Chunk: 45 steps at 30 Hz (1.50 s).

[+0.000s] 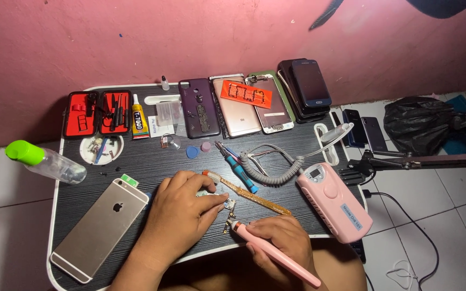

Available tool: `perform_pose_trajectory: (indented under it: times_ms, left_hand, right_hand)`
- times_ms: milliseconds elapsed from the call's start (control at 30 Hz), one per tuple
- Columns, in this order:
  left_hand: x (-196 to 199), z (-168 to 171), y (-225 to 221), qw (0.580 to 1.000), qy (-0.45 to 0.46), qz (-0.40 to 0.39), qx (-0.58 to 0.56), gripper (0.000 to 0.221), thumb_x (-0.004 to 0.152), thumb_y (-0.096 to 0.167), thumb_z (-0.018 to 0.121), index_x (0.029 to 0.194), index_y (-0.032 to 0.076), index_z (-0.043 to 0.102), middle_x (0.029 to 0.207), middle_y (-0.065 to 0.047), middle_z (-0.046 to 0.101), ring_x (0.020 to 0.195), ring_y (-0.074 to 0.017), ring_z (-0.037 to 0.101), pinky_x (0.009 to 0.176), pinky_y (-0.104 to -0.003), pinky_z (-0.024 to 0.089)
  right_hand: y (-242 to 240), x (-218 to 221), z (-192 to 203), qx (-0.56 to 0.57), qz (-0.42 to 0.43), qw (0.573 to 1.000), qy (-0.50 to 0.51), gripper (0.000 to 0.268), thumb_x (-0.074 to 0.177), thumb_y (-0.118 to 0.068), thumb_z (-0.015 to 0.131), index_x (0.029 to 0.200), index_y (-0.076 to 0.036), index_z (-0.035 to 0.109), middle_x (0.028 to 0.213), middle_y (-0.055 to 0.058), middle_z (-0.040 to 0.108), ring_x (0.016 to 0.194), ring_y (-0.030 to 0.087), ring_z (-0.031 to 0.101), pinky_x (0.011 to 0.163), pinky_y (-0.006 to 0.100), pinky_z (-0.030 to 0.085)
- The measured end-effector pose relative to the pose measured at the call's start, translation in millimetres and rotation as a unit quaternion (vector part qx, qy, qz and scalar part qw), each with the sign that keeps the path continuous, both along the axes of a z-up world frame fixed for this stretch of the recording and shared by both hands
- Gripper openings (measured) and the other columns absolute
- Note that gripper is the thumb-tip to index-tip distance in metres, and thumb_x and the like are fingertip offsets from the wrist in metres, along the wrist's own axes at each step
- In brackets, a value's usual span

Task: Scraping a small electronic component from a mobile phone using a precision tool.

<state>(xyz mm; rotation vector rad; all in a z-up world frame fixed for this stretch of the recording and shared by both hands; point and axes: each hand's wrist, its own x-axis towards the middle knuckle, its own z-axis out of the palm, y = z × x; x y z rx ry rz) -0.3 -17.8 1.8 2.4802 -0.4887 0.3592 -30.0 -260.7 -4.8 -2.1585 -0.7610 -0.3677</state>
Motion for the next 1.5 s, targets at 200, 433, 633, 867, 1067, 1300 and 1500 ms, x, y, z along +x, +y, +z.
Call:
perform_pose_trajectory:
  times_ms: [200,433,633,867,1067,1300,1500]
  left_hand:
    - [0,1,0,1.000,0.001,-0.001,0.000,0.018,0.085,0.029,0.075,0.101,0.032,0.083,0.101,0.007,0.065,0.100,-0.0231,0.056,0.074,-0.043,0.040]
    - [1,1,1,1.000,-0.003,-0.002,-0.001,0.016,0.086,0.029,0.075,0.099,0.032,0.083,0.100,0.007,0.065,0.100,-0.0230,0.056,0.073,-0.043,0.040]
    - [1,1,1,1.000,0.004,-0.001,-0.002,0.017,0.086,0.030,0.075,0.100,0.033,0.083,0.101,0.007,0.065,0.102,-0.0223,0.056,0.077,-0.043,0.041]
    - [0,0,2,1.000,0.006,-0.004,0.001,0.016,0.087,0.029,0.073,0.099,0.032,0.083,0.102,0.007,0.065,0.101,-0.0237,0.056,0.075,-0.043,0.041]
    - [0,0,2,1.000,0.004,-0.004,0.002,0.015,0.087,0.030,0.074,0.099,0.032,0.083,0.103,0.006,0.065,0.102,-0.0241,0.056,0.076,-0.044,0.041]
    - [0,0,1,1.000,0.004,-0.005,-0.001,0.015,0.088,0.030,0.073,0.099,0.031,0.083,0.103,0.006,0.065,0.101,-0.0240,0.056,0.076,-0.044,0.041]
    - [0,0,2,1.000,0.006,-0.009,-0.001,0.016,0.086,0.029,0.075,0.099,0.031,0.083,0.103,0.006,0.065,0.101,-0.0239,0.056,0.076,-0.044,0.041]
  right_hand:
    - [2,0,5,-0.002,0.004,1.000,-0.006,0.015,0.085,-0.022,0.073,0.096,-0.013,0.076,0.096,0.000,0.081,0.089,0.016,0.078,0.083,0.031,0.053]
    - [2,-1,3,-0.006,0.004,1.000,-0.001,0.016,0.084,-0.022,0.073,0.098,-0.014,0.077,0.098,0.000,0.081,0.091,0.015,0.078,0.083,0.031,0.052]
    - [1,0,4,-0.004,0.010,1.000,0.000,0.017,0.086,-0.025,0.072,0.099,-0.015,0.077,0.099,0.000,0.081,0.091,0.015,0.078,0.085,0.030,0.052]
    - [0,-2,2,-0.006,0.001,1.000,0.006,0.018,0.087,-0.025,0.069,0.099,-0.013,0.076,0.099,0.000,0.081,0.091,0.017,0.078,0.085,0.032,0.053]
    - [2,-2,6,-0.001,0.004,1.000,0.003,0.017,0.087,-0.023,0.070,0.099,-0.012,0.076,0.098,0.001,0.081,0.091,0.017,0.078,0.084,0.032,0.053]
    - [1,-2,6,-0.009,0.005,1.000,0.013,0.019,0.088,-0.026,0.066,0.098,-0.012,0.076,0.096,-0.001,0.081,0.091,0.017,0.079,0.082,0.033,0.053]
    - [-5,0,-3,-0.023,0.015,1.000,0.008,0.020,0.087,-0.027,0.069,0.100,-0.013,0.076,0.100,-0.002,0.082,0.094,0.018,0.079,0.086,0.034,0.053]
